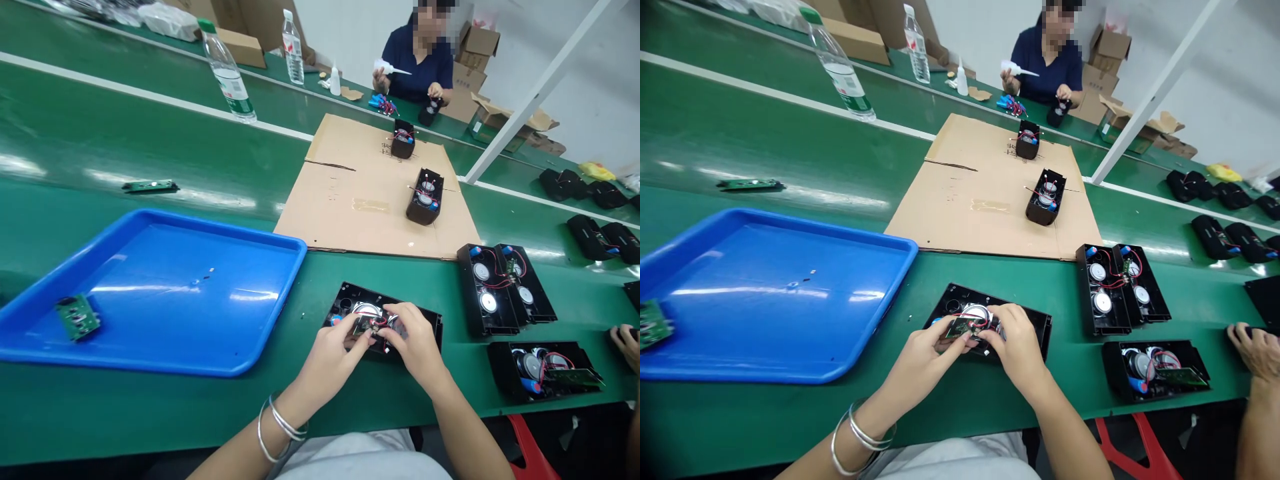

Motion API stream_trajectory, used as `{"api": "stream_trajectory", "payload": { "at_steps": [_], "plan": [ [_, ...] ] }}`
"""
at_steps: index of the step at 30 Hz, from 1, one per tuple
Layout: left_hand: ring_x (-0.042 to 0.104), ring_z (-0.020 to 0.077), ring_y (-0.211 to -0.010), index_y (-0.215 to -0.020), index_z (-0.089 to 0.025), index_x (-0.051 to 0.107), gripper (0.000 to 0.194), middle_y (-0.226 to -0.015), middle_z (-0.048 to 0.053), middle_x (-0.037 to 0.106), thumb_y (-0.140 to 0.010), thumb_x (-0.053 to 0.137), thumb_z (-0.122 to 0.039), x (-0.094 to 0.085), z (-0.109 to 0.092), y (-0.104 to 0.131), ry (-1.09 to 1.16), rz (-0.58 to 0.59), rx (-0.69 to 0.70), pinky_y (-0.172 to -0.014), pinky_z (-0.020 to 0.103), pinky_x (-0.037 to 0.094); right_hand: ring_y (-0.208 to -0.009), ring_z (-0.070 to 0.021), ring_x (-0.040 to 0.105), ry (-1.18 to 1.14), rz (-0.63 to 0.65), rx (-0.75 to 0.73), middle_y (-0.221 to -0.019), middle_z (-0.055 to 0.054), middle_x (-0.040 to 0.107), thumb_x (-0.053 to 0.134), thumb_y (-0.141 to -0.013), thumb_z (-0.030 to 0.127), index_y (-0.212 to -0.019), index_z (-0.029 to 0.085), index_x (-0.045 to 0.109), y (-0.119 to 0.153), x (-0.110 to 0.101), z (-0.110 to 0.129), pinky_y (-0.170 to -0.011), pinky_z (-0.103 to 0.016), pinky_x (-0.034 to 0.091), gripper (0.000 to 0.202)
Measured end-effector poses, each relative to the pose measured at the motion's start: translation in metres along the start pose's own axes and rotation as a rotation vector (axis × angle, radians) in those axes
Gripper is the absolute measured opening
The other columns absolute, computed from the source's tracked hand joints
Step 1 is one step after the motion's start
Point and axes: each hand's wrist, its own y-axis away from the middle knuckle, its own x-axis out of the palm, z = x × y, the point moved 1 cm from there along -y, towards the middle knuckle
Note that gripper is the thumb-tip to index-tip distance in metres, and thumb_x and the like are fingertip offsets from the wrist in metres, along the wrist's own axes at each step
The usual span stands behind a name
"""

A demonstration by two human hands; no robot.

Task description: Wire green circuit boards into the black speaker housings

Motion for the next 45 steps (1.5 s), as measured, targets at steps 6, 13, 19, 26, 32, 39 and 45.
{"api": "stream_trajectory", "payload": {
  "at_steps": [6, 13, 19, 26, 32, 39, 45],
  "plan": [
    [0.071, 0.0231, -0.075, -0.081, -0.02, 0.056, 0.015, -0.077, 0.003, 0.072, -0.075, 0.056, -0.034, 0.001, 0.004, 0.002, 0.138, -0.061, -0.112, -0.067, 0.031, 0.059, -0.047, -0.01, 0.048, -0.098, 0.044, 0.047, -0.072, -0.002, 0.063, 0.06, -0.082, 0.039, -0.082, 0.018, 0.066, 0.023, -0.007, 0.004, -0.045, -0.023, 0.042, 0.022],
    [0.071, 0.0212, -0.071, -0.077, -0.02, 0.054, 0.014, -0.075, 0.002, 0.071, -0.074, 0.057, -0.034, 0.009, 0.0, -0.001, 0.142, -0.113, -0.095, -0.066, 0.029, 0.059, -0.076, -0.016, 0.062, -0.14, -0.079, 0.029, -0.081, -0.003, 0.068, 0.051, -0.088, 0.024, -0.086, 0.022, 0.068, 0.028, -0.001, 0.003, -0.07, -0.027, 0.05, 0.018],
    [0.07, 0.0229, -0.076, -0.079, -0.021, 0.054, 0.014, -0.08, 0.004, 0.073, -0.074, 0.057, -0.033, 0.019, -0.003, -0.004, 0.152, -0.105, -0.071, -0.068, 0.031, 0.059, -0.07, -0.0183, 0.066, -0.368, -0.12, 0.354, -0.072, -0.002, 0.069, 0.06, -0.079, 0.027, -0.085, 0.02, 0.065, 0.021, 0.0, 0.0, -0.063, -0.027, 0.053, 0.01],
    [0.07, 0.0226, -0.077, -0.082, -0.021, 0.055, 0.012, -0.082, 0.004, 0.074, -0.076, 0.056, -0.032, 0.017, -0.006, -0.004, 0.099, -0.09, -0.053, -0.069, 0.031, 0.058, -0.078, -0.018, 0.064, -0.238, -0.115, 0.131, -0.084, -0.003, 0.07, 0.055, -0.083, 0.021, -0.085, 0.022, 0.069, 0.018, -0.004, 0.001, -0.072, -0.031, 0.052, 0.014],
    [0.07, 0.0211, -0.077, -0.087, -0.02, 0.058, 0.016, -0.085, 0.004, 0.074, -0.077, 0.055, -0.032, 0.014, -0.003, 0.001, -0.004, -0.091, -0.026, -0.071, 0.029, 0.058, -0.073, -0.0175, 0.061, -0.172, -0.106, 0.127, -0.078, -0.005, 0.067, 0.052, -0.082, 0.019, -0.084, 0.019, 0.069, 0.017, -0.002, 0.003, -0.063, -0.029, 0.05, 0.017],
    [0.071, 0.0227, -0.075, -0.084, -0.02, 0.057, 0.016, -0.077, 0.004, 0.073, -0.076, 0.057, -0.034, 0.006, -0.003, -0.001, 0.012, -0.06, -0.074, -0.07, 0.032, 0.058, -0.065, -0.017, 0.064, -0.607, 0.104, 0.533, -0.071, -0.002, 0.067, 0.061, -0.073, 0.03, -0.078, 0.017, 0.066, 0.017, -0.012, -0.015, -0.063, -0.029, 0.053, 0.014],
    [0.071, 0.0235, -0.071, -0.079, -0.02, 0.055, 0.015, -0.077, 0.004, 0.073, -0.074, 0.058, -0.034, 0.007, -0.007, -0.005, 0.048, -0.005, -0.12, -0.065, 0.033, 0.059, -0.063, -0.0134, 0.057, -0.488, 0.192, 0.364, -0.069, 0.0, 0.061, 0.063, -0.076, 0.027, -0.069, 0.018, 0.058, 0.013, -0.017, -0.012, -0.06, -0.026, 0.048, 0.012]
  ]
}}
